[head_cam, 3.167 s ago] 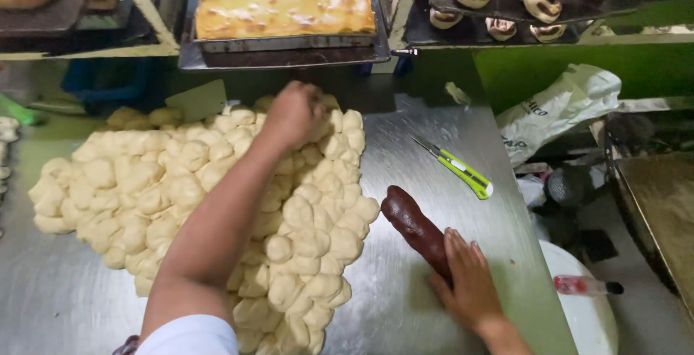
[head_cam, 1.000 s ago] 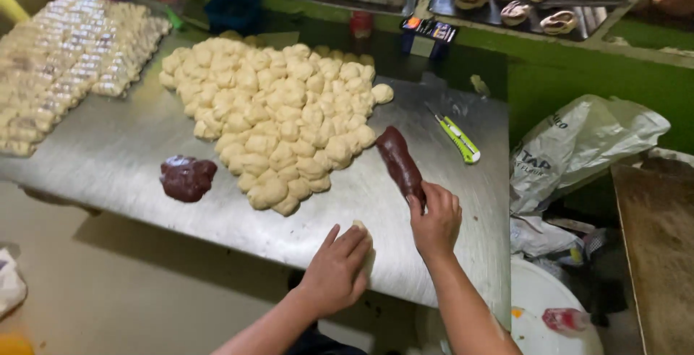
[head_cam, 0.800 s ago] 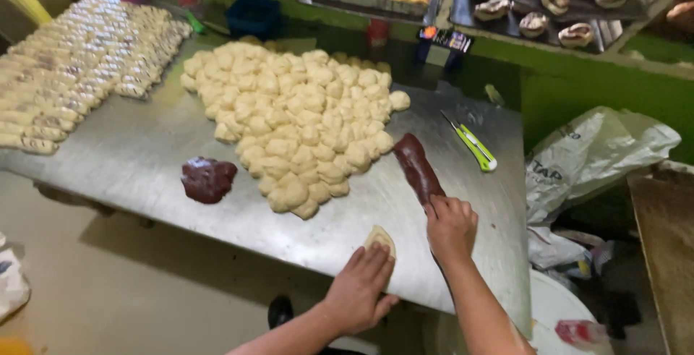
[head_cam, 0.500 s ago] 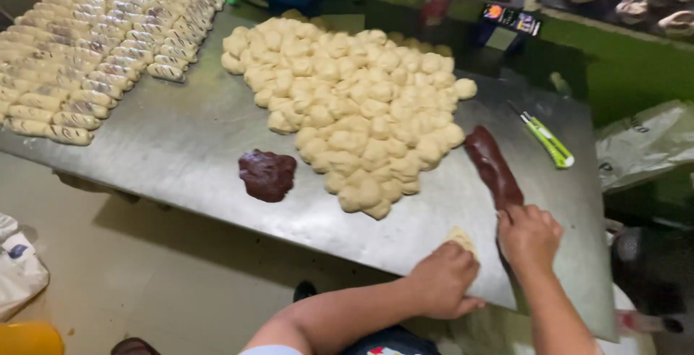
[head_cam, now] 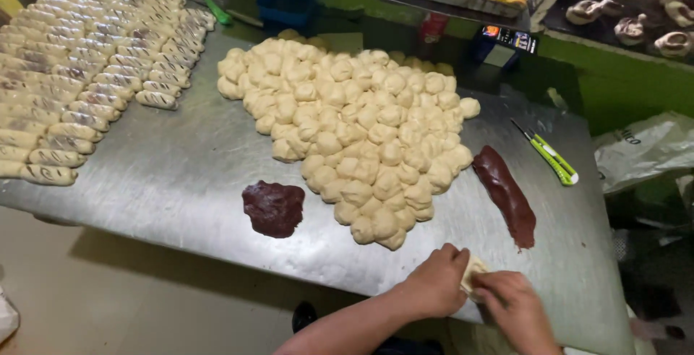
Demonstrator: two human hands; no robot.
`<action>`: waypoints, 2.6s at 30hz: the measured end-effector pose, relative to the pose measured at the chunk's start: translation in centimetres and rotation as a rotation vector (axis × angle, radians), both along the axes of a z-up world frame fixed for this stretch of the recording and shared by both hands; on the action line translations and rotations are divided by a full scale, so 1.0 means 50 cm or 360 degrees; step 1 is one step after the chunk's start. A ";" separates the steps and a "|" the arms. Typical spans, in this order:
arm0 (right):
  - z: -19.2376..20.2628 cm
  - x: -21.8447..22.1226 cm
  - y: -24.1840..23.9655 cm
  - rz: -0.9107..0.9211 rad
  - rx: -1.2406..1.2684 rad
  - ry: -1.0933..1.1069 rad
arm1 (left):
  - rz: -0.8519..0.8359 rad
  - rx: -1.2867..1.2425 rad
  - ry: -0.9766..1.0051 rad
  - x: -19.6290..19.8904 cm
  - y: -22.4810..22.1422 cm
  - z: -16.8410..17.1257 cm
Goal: Shaping and filling dough portions to prepare pastries for baking
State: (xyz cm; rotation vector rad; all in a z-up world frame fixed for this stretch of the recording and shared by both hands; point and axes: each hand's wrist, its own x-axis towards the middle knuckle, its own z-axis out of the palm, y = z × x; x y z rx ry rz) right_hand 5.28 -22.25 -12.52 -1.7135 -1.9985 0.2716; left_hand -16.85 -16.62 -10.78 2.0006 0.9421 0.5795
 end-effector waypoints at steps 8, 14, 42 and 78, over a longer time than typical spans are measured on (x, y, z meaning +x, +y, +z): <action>0.043 0.079 0.075 0.0497 -0.0748 -0.0155 | 0.0065 -0.0390 0.0252 0.077 0.024 0.007; 0.103 0.031 0.079 0.0196 -0.0833 0.0175 | 0.0743 -0.0402 0.0051 0.129 -0.019 0.000; -0.039 0.003 -0.138 0.0194 0.0237 -0.1071 | -0.0128 0.1176 0.0880 0.007 -0.189 0.044; -0.073 0.011 -0.002 0.0358 0.0207 -0.1245 | 0.0185 0.0308 -0.0628 0.005 -0.136 -0.081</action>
